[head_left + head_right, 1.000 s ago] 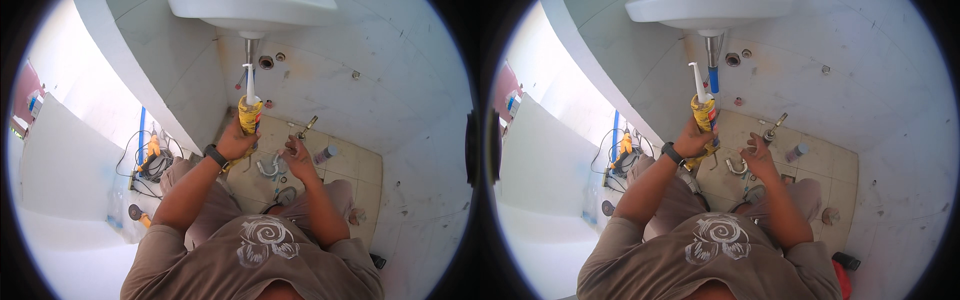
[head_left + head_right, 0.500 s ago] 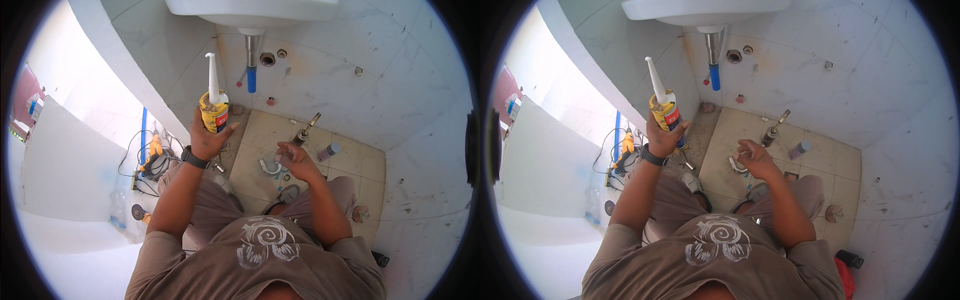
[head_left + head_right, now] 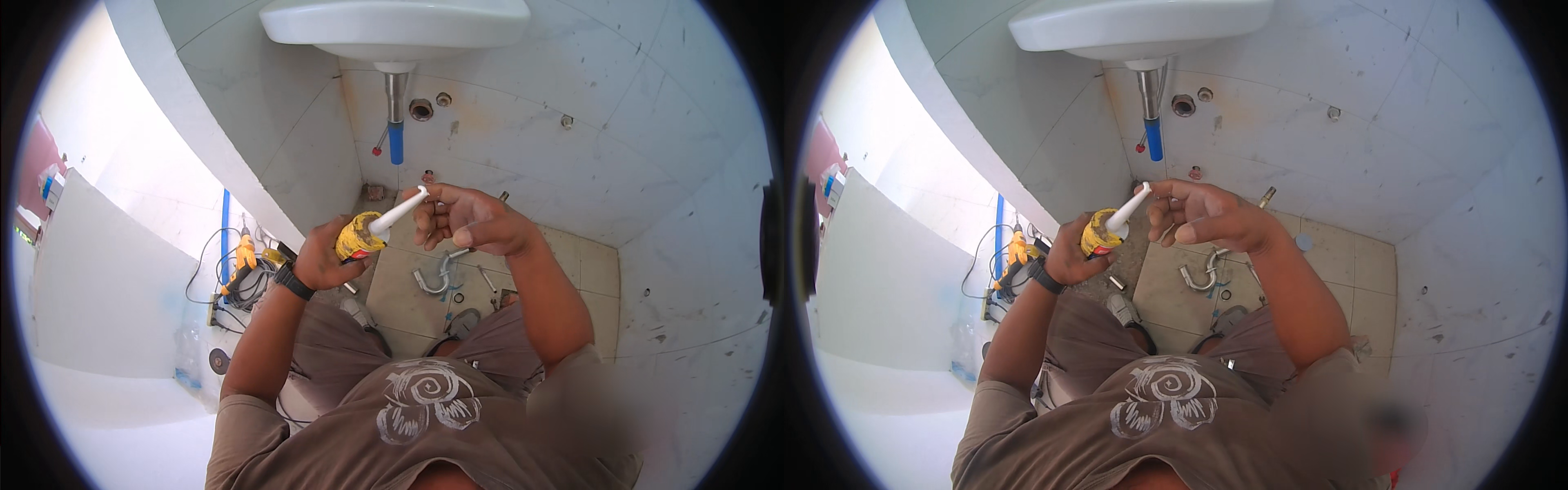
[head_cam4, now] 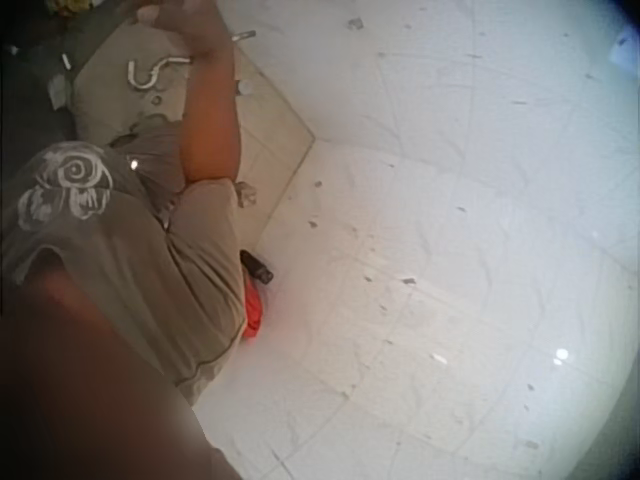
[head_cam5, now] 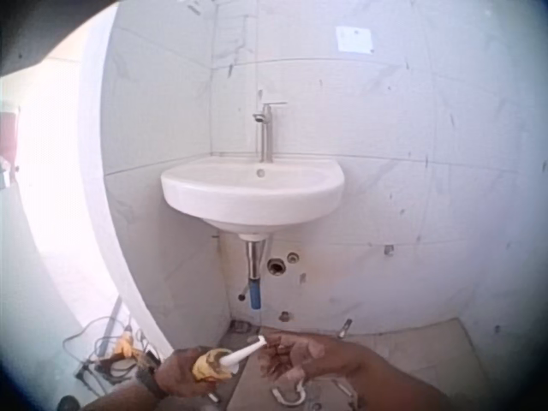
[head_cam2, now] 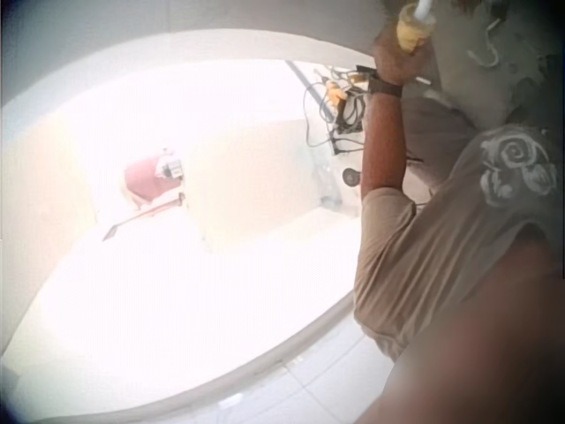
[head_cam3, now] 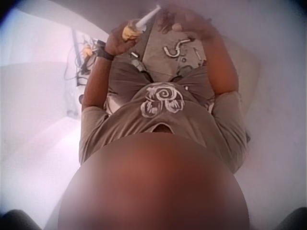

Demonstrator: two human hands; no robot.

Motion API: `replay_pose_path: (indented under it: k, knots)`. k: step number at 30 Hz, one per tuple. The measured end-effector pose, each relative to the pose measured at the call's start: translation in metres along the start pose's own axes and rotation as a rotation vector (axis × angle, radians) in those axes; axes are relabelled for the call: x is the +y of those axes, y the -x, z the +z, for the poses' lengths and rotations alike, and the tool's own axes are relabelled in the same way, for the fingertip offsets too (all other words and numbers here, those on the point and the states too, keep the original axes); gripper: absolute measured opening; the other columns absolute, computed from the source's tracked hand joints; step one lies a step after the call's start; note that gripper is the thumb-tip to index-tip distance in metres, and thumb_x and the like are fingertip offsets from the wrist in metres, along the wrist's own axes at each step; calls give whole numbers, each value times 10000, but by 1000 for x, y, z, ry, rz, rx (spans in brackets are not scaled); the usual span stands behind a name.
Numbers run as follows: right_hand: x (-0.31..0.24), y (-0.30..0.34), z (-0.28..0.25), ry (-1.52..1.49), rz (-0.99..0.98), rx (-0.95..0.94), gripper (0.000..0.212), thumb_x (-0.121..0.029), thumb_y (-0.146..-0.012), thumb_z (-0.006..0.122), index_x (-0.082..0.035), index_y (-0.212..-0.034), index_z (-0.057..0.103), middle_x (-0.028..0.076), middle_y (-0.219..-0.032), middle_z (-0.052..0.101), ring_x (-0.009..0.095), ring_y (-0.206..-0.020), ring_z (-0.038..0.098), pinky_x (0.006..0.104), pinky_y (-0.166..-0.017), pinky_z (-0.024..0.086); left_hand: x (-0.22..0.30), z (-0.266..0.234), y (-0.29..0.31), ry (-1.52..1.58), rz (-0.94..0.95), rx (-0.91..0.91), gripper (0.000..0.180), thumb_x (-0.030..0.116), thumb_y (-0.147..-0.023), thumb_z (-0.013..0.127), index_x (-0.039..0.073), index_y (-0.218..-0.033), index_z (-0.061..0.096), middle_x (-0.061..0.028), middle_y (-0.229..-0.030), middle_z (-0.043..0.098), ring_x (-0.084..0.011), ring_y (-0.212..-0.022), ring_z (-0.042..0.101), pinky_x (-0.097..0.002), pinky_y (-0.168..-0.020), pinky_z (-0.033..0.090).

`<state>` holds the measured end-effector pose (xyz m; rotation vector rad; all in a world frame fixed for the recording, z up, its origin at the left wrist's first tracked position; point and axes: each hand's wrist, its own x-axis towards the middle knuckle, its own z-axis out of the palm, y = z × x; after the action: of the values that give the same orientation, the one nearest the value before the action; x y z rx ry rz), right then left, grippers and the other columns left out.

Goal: The person installs a sink drain by applying sealant to a pipe, inserting it into the sink, and connecting a P-trap. The person uses a caulking gun and hand tools to secure the components.

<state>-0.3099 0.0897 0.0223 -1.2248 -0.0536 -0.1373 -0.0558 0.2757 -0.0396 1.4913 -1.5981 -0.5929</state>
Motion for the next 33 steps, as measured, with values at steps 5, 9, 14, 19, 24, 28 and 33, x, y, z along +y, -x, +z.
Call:
replay_pose_path:
  k: [5,9,14,19,24,28,33]
  knots:
    - [5,8,2,-89,-39,11,898,-251,-779,815,40,-1521,402,105,-1198,601,280,-1144,657,389,-1010,519,-5,3,1,-19,18,-32,610,155,-752,821,-34,-1286,596,-120,-1031,715,-183,-928,691,-330,-858,540]
    - [1,16,3,-70,-68,7,810,-197,-812,791,23,-1506,436,87,-1224,601,248,-1144,653,395,-1018,513,-5,4,4,3,-6,-54,605,155,-748,824,-32,-1278,600,-112,-1010,716,-179,-902,687,-327,-850,542]
    - [-8,19,10,152,-95,62,712,-151,-833,774,-15,-1477,502,52,-1175,591,201,-1093,630,382,-987,510,-7,6,5,5,8,-66,577,149,-759,819,-29,-1264,604,-103,-973,718,-170,-852,673,-318,-832,540]
    - [-20,20,15,738,-78,186,688,-84,-793,784,-54,-1440,553,79,-1185,611,209,-1033,628,378,-943,514,-14,3,2,37,-69,-138,536,142,-778,812,-34,-1242,607,-103,-936,715,-152,-832,651,-313,-812,534]
    - [-29,15,3,1117,46,182,610,-78,-806,753,-129,-1395,602,67,-1111,594,196,-1014,599,372,-905,515,-34,3,-5,26,-82,-205,528,150,-788,813,-39,-1233,602,-100,-916,709,-149,-821,641,-318,-797,532]
    - [-17,22,-11,1066,66,91,561,-69,-815,719,-120,-1365,619,63,-1107,592,182,-981,600,353,-841,535,-57,8,-4,60,-108,-124,557,191,-787,815,-30,-1253,604,-143,-932,714,-218,-828,659,-351,-818,535]
    - [8,1,-91,778,268,396,544,-36,-865,632,-66,-1400,538,105,-1223,600,137,-929,595,303,-838,501,-80,6,-17,278,-253,-37,587,203,-794,810,-38,-1281,588,-148,-981,711,-204,-885,647,-351,-859,524]
